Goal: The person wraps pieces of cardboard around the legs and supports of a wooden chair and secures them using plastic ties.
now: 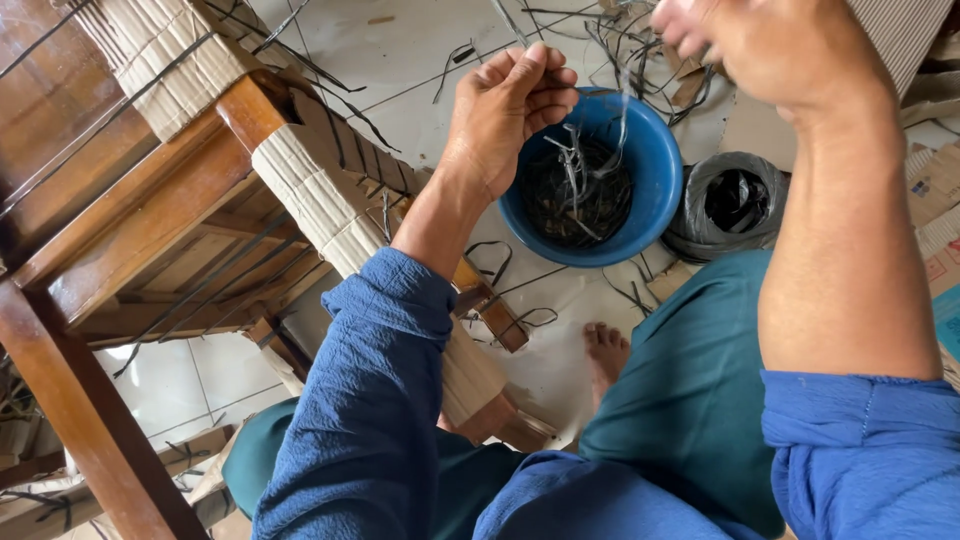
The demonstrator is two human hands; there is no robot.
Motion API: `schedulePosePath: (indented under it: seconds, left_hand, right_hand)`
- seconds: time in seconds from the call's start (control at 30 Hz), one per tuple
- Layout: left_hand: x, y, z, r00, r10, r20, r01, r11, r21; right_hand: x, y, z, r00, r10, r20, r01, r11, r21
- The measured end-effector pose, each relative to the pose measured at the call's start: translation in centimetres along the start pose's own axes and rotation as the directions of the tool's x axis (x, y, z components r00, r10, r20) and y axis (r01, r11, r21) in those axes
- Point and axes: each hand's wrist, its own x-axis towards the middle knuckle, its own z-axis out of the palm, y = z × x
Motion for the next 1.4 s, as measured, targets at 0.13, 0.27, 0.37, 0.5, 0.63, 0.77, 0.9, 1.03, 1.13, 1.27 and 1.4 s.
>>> schedulePosePath:
  seconds: [0.13,0.27,0.37,0.5,0.63,0.77,0.9,1.03,1.13,1.27,1.4]
  left_hand:
    - [-0.2,0.2,0.3,0.999,-0.027,0.02,0.028,0.998,-0.053]
    - [-0.2,0.7,1.0,0.985,-0.119,-0.122,0.124,0.992,0.036]
    - [-0.3,-0.1,0.3,0.942,0.107,-0.319,0.082,0.847,0.525]
    - [-0.6,0.6,0.2,0.896,0.391,0.209,-0.373,0.408,0.833]
    - [-1.2,1.1,3.3,0.907,0.231,0.352,-0.42,0.557,0.717]
    - [-1.0,0.3,3.1,0.912,0.207,0.354,-0.408,0.541,0.736]
    - [0.2,-2.2,2.0,0.916,0.187,0.356,-0.4,0.508,0.763]
    - [0.3,-2.9,1.8,0.916,0.166,0.365,-0.396,0.514,0.761]
    - [0.5,-3.4,1.8,0.92,0.159,0.357,-0.388,0.482,0.785]
    - [1.1,-3.8,1.8,0.971,0.072,0.23,-0.24,0.241,0.94]
    - [2.8,-10.3,-3.5,0.991,-0.095,0.094,-0.107,-0.138,0.985]
  right_hand:
    - [1.0,-2.1,1.1,0.953,0.163,0.257,-0.18,0.983,0.045]
    - [1.2,-3.1,1.4,0.918,0.234,0.319,-0.226,0.972,-0.063]
    - [1.2,-2.7,1.2,0.926,0.207,0.316,-0.213,0.977,-0.015]
    - [1.0,-3.5,1.3,0.94,0.151,0.306,-0.151,0.988,-0.022]
    - [0.3,-3.2,1.1,0.976,0.008,0.217,-0.015,0.999,0.033]
    - [-0.5,-1.7,1.2,0.997,-0.014,0.074,-0.012,0.94,0.34]
    - [-0.7,-2.0,1.1,1.0,-0.018,-0.015,0.023,0.908,0.418]
    - [-1.2,-1.4,0.1,0.998,-0.052,-0.017,0.055,0.927,0.372]
    - [-1.5,-1.3,-0.6,0.996,-0.09,-0.016,0.09,0.942,0.324]
    - [-1.8,-1.3,-1.2,0.989,-0.145,-0.005,0.141,0.958,0.25]
    - [-2.8,0.1,-3.0,0.978,-0.206,0.014,0.2,0.963,0.179]
